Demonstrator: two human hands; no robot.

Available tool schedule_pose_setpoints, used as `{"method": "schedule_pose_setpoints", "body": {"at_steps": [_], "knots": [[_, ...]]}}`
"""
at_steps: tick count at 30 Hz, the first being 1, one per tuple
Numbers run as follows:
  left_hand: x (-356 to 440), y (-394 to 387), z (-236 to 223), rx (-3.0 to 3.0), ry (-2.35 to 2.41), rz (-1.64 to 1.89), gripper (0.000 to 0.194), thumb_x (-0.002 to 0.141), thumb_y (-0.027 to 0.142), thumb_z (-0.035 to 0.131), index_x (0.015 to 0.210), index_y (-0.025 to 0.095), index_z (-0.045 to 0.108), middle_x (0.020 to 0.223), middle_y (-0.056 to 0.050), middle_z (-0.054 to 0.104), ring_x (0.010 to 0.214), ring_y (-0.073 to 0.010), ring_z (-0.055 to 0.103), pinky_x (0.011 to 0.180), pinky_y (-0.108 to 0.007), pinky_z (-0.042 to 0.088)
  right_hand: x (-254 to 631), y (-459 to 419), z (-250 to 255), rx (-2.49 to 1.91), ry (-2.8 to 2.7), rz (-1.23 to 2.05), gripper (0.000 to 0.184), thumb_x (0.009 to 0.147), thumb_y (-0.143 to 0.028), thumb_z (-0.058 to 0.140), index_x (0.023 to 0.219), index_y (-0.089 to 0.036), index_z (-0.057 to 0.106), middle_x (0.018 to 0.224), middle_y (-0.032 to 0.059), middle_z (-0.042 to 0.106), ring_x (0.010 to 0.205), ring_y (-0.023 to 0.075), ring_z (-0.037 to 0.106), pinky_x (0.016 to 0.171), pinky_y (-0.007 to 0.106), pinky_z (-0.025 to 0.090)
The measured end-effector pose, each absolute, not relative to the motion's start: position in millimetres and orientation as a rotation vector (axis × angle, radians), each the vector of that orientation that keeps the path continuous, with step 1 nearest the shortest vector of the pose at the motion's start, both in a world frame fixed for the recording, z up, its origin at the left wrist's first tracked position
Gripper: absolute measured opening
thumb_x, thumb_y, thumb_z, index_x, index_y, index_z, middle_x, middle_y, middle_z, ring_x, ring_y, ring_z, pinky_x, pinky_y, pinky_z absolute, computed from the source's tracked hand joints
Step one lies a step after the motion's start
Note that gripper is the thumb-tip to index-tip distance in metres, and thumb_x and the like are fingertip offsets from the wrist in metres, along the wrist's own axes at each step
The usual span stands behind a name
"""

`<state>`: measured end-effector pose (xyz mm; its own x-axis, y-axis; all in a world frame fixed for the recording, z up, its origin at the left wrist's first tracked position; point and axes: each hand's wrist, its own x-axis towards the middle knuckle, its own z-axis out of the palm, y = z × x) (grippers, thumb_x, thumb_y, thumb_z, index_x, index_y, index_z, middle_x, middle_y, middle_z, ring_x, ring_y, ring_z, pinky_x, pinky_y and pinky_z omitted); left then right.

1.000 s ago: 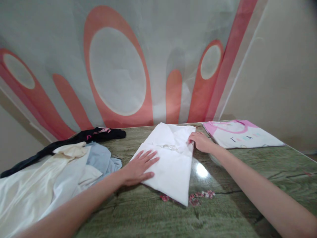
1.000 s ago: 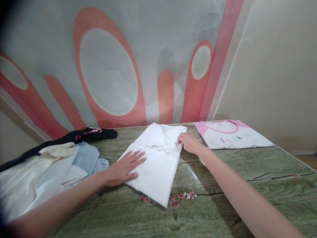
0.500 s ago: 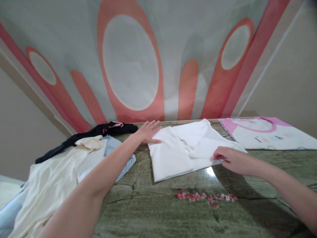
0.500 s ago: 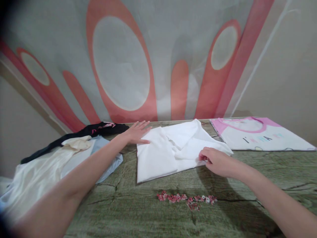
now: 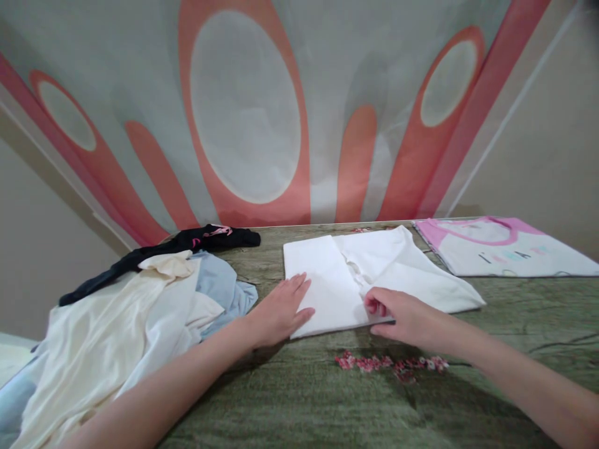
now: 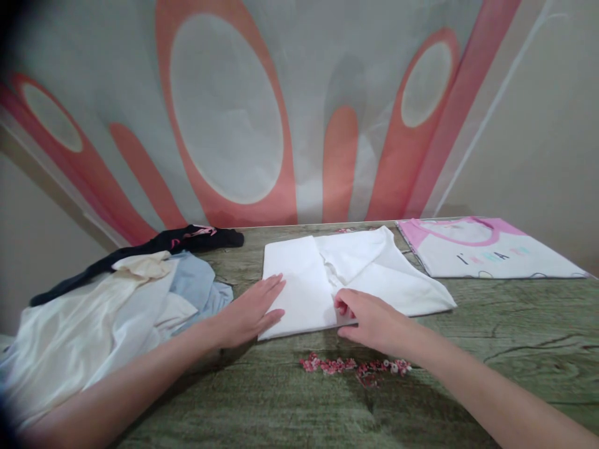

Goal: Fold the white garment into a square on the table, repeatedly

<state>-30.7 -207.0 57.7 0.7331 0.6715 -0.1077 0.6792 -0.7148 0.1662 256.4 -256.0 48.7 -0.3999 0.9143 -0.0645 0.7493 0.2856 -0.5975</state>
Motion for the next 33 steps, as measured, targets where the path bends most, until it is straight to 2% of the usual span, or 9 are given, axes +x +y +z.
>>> {"method": "schedule_pose_setpoints", "body": {"at_steps": [5,8,11,15,19,22,25,29,33], "knots": [[-39.2,-223.5,59.1,2.756,0.923,-0.026,0.076,0.084,0.062,0.038,0.142,0.017,0.017,0.149,-0.013,0.009,0.136,-0.0258,0.007,0.11,-0.042,0.009,250.8,-257.2,42.1,-1.443,-2.214,0.834,0.023,0.07,-0.021,0.059,0.093,-0.019,0.053,0.079,0.0012,0.059,0.068,0.0144,0.053,0.064,0.026,0.043],[-38.1,-225.6,53.9,2.764,0.923,0.029,0.071,0.085,0.057,0.041,0.141,0.018,0.02,0.148,-0.012,0.012,0.136,-0.0267,0.008,0.109,-0.045,0.009,250.1,-256.2,39.3,-1.348,-2.213,0.853,0.03,0.073,-0.017,0.054,0.103,-0.019,0.056,0.082,0.0022,0.06,0.069,0.0136,0.054,0.066,0.025,0.044],[-36.0,-227.2,52.2,2.769,0.916,0.139,0.063,0.086,0.051,0.044,0.138,0.019,0.029,0.146,-0.011,0.023,0.135,-0.0263,0.015,0.109,-0.046,0.01,249.3,-256.9,38.1,-1.284,-2.224,0.805,0.028,0.075,-0.013,0.049,0.099,-0.02,0.061,0.082,0.0026,0.059,0.07,0.0134,0.054,0.065,0.025,0.045],[-33.3,-229.4,54.8,2.75,0.852,0.381,0.039,0.086,0.043,0.048,0.117,0.019,0.052,0.126,-0.011,0.048,0.119,-0.0243,0.04,0.102,-0.04,0.028,248.3,-260.4,40.1,-1.237,-2.239,0.783,0.033,0.074,-0.008,0.046,0.101,-0.02,0.061,0.084,0.003,0.058,0.074,0.0138,0.054,0.067,0.025,0.045],[-30.2,-229.1,53.3,2.74,0.836,0.436,0.027,0.086,0.038,0.047,0.1,0.018,0.059,0.105,-0.01,0.057,0.098,-0.0214,0.052,0.089,-0.035,0.04,246.3,-263.4,44.0,-1.151,-2.305,0.772,0.04,0.071,-0.007,0.05,0.108,-0.02,0.057,0.093,0.0039,0.056,0.078,0.0139,0.054,0.072,0.026,0.045],[-29.8,-228.8,48.5,2.797,0.872,0.396,0.041,0.084,0.042,0.05,0.117,0.018,0.052,0.121,-0.012,0.05,0.114,-0.026,0.044,0.096,-0.041,0.034,244.4,-263.1,41.6,-1.165,-2.3,0.719,0.037,0.072,-0.01,0.053,0.107,-0.021,0.057,0.096,0.004,0.054,0.075,0.0131,0.054,0.07,0.026,0.046],[-31.3,-227.4,44.2,2.859,0.928,0.252,0.059,0.085,0.05,0.045,0.135,0.021,0.034,0.142,-0.012,0.03,0.13,-0.03,0.024,0.104,-0.048,0.021,243.4,-260.1,34.1,-1.19,-2.29,0.644,0.031,0.075,-0.012,0.052,0.103,-0.021,0.06,0.092,0.0033,0.054,0.069,0.0118,0.053,0.065,0.025,0.046],[-32.0,-214.4,44.0,2.892,0.93,0.061,0.062,0.088,0.058,0.032,0.14,0.026,0.023,0.148,-0.009,0.019,0.134,-0.0297,0.016,0.106,-0.052,0.014,245.0,-250.6,25.8,-1.163,-2.281,0.588,0.028,0.079,-0.013,0.049,0.102,-0.022,0.061,0.092,0.0041,0.054,0.069,0.012,0.053,0.064,0.025,0.045],[-30.8,-184.2,45.6,2.909,0.889,-0.018,0.069,0.084,0.065,0.03,0.141,0.027,0.019,0.148,-0.009,0.016,0.135,-0.0308,0.013,0.105,-0.053,0.012,247.4,-233.7,25.3,-1.182,-2.272,0.563,0.026,0.079,-0.015,0.051,0.102,-0.021,0.061,0.088,0.0036,0.054,0.067,0.012,0.053,0.063,0.026,0.045]]}}
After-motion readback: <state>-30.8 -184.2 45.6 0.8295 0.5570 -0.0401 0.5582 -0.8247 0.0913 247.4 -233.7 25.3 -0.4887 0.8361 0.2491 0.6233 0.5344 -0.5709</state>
